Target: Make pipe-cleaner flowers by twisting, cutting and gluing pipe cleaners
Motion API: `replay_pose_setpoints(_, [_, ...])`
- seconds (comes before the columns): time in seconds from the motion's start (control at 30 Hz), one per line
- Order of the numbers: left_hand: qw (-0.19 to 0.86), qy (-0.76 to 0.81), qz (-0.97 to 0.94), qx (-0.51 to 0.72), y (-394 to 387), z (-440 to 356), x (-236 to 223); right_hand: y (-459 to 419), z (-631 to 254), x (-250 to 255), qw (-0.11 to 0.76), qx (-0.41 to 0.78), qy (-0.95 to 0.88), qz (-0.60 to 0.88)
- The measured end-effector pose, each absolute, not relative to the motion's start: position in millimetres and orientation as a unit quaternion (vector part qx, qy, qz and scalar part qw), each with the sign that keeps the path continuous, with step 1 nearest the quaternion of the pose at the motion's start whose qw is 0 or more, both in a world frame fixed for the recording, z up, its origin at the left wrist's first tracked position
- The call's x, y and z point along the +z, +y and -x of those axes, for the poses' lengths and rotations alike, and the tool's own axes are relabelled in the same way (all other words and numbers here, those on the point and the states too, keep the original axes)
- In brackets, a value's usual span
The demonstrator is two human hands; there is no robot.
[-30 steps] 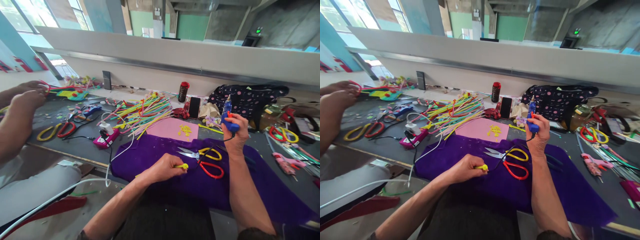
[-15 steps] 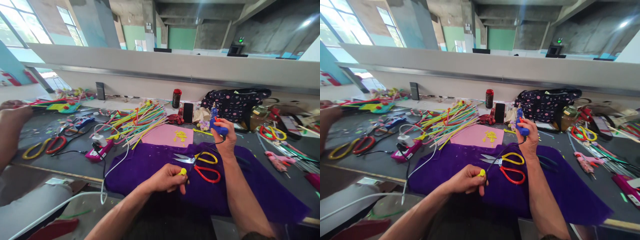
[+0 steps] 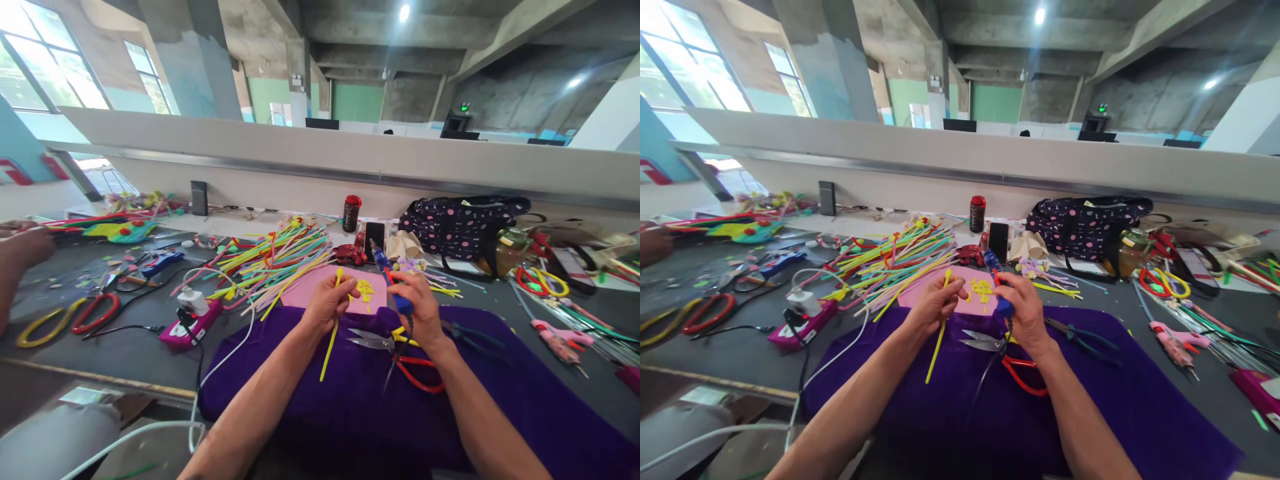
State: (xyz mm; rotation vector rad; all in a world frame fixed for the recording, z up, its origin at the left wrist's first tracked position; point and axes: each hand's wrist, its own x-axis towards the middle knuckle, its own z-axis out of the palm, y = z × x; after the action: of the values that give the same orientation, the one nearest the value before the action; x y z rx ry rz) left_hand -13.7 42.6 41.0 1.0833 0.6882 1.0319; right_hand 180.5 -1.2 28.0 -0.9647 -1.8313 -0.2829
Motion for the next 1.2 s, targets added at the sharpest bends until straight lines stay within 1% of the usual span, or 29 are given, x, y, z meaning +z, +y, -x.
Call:
replay_pose_setpoints(0.13, [0.674,0.307,-0.442,0.507,57,10,24,-2,-163,16,0.415,-0.135,-0.796,0.42])
replay_pose_setpoints(0.27, [0.714,0.303,-0.407,0.481,56,9,6,1,-151,5,0.388,-0.203,-0.79,0.428])
replay_pose_setpoints(0.43, [0.75,0.303,-0.378,0.45,52,5,-2,6,-146,-3,0.349,-0.257,-0.794,0.427])
replay_pose_setpoints(0.67, [0.741,0.288,-0.389,0.465,45,3,3,5,-145,-3,0.334,-0.292,-0.802,0.4])
replay_pose_setpoints(0.77, [0.747,0.294,-0.374,0.464,44,4,6,2,-143,-3,0.333,-0.281,-0.811,0.391])
replay_pose_setpoints(0.83, [0.75,0.295,-0.363,0.468,45,5,7,0,-143,-3,0.344,-0.254,-0.819,0.382])
replay_pose_setpoints(0.9, [0.752,0.291,-0.349,0.478,47,8,8,-2,-142,-2,0.377,-0.194,-0.829,0.365])
replay_pose_setpoints(0.97, [0.75,0.285,-0.337,0.492,49,10,9,-3,-140,-1,0.456,-0.095,-0.803,0.372])
replay_pose_setpoints(1.03, [0.747,0.281,-0.336,0.499,51,13,10,-4,-137,0,0.551,0.062,-0.721,0.415])
replay_pose_setpoints(1.07, [0.745,0.281,-0.34,0.5,51,13,11,-4,-135,1,0.582,0.16,-0.668,0.436])
replay_pose_setpoints(1.13, [0.744,0.283,-0.356,0.49,50,13,11,-4,-131,1,0.589,0.36,-0.571,0.444])
replay_pose_setpoints(1.2, [0.74,0.29,-0.388,0.467,48,12,9,-3,-128,1,0.557,0.514,-0.502,0.417])
